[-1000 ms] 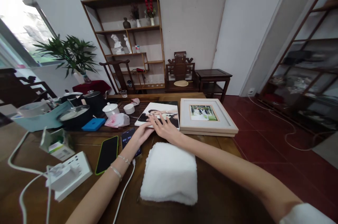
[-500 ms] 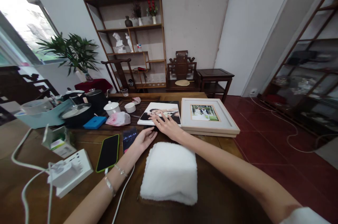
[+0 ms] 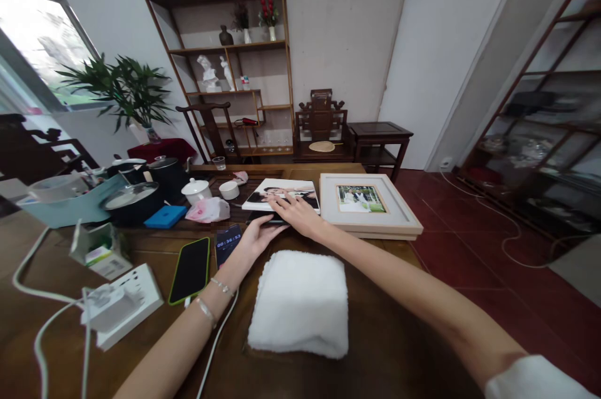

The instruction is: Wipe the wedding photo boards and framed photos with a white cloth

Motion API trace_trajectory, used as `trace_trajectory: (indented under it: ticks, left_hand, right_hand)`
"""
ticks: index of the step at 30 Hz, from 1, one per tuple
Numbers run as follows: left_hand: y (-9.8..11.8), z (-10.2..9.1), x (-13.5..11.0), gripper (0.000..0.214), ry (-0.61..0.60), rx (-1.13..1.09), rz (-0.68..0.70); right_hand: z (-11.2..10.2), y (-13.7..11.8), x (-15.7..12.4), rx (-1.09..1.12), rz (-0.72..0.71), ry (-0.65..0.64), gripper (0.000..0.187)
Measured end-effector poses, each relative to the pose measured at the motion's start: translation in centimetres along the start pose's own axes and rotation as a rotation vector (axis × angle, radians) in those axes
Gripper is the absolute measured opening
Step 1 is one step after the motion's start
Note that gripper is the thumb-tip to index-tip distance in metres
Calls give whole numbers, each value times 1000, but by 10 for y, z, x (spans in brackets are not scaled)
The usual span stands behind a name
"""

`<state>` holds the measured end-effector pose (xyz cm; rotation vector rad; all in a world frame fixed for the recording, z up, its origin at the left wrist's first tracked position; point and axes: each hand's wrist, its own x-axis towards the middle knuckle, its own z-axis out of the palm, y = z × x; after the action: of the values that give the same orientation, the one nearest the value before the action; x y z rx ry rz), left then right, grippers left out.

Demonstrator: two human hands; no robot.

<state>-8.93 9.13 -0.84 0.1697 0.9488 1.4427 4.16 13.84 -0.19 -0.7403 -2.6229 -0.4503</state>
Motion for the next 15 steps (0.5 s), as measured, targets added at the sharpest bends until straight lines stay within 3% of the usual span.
trace_trajectory:
  ticks: [4,7,11,15]
  left_hand:
    - [7,2,-22,22,14,16,-11]
    - [17,-5,-53,28,51,26,1]
    - [27,-28,-104,35,161,34,46]
    - [23,-52,-152,39,282,62,79]
  right_hand:
    - [-13,12,3,51,6,-27,57]
    - [-22,23,2,87,-6,-50,65]
    - [-24,31,-1,125,-24,-69,69]
    - [-17,32,0,143,-29,-87,66]
